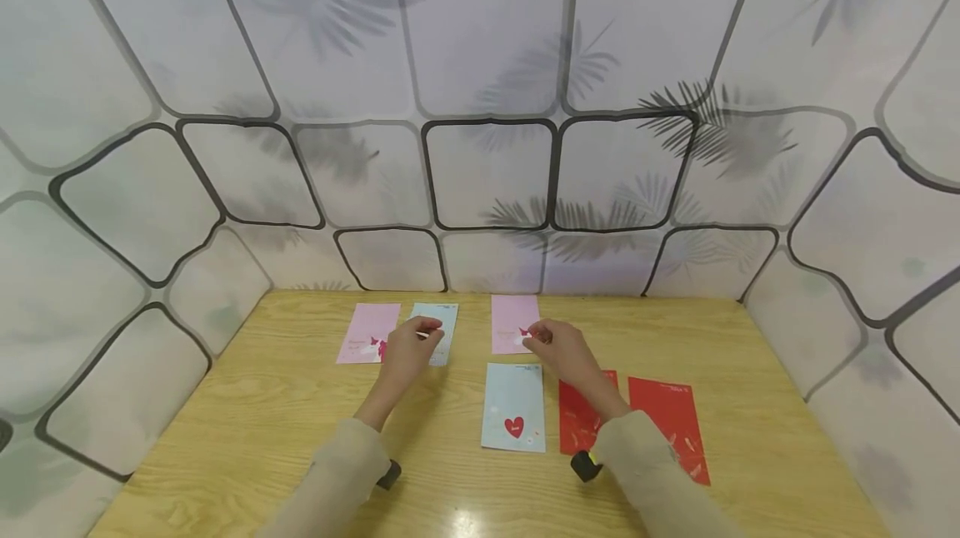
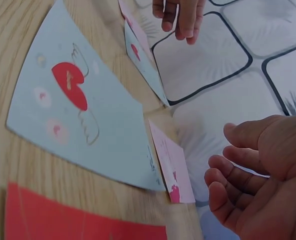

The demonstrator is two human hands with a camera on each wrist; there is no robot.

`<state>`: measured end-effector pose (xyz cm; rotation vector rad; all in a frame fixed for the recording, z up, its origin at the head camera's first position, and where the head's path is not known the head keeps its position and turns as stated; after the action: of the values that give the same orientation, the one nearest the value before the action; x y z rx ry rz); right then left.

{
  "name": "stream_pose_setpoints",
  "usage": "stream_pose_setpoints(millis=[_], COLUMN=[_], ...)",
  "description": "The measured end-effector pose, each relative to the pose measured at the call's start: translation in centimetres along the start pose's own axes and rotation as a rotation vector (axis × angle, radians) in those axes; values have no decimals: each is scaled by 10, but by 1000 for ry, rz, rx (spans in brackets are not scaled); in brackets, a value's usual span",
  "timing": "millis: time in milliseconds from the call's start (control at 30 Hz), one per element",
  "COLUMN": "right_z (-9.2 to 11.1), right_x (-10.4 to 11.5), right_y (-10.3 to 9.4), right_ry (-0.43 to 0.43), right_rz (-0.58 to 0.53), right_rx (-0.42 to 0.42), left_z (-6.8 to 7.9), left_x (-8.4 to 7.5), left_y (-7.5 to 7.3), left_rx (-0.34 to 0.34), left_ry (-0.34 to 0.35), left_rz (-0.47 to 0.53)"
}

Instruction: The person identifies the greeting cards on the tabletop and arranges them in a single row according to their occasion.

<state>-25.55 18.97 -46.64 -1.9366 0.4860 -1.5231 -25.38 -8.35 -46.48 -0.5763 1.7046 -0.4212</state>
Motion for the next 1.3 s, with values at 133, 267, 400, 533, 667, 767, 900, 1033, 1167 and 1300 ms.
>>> stream_pose_setpoints(millis=[133,267,400,533,667,767,900,1033,1167,1300], right_z=[-4,-9,-14,-19,-24,-28,-34,-41,-47,-54], right_x=[4,7,11,12,13,15,18,23,27,28], right_y=[6,11,15,17,21,25,32,38,47,57], right_ry=[8,2,-11,-16,-36,-62,-70,-83,-97,-97], right_rz=[-27,-45,-41,-23,-31,-45,-62,-66,-55,-46], right_rx=[0,5,2,-12,-32,-41,-45,-46,-30,-32], left_z=[0,-2,-5,-7,-11,-15,-22,-29,-35,-42], left_x=[7,16,22,24,25,25,25,26,31,35], left_y=[-15,-27,-36,-44,-51,-54,-56,-56,-54,-49], left_rx=[-21,-27,-31,-40,-48,-46,-30,-11,11,25], left_ry=[-16,-40,-43,-6,16,7,-7,-16,-23,-18], left_rz=[13,9,0,5,-16,-43,-58,-78,-96,-110])
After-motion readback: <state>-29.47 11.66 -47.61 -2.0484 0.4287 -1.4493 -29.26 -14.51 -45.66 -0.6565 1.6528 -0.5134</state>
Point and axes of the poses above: each hand's wrist, its own z-axis away from the middle knuckle, its own y-axis out of the palm, x = y × z, the point moved 1 cm from there along -z, towards the middle knuckle, and after that the axes turned 2 degrees about x, right-handed, at the moved point
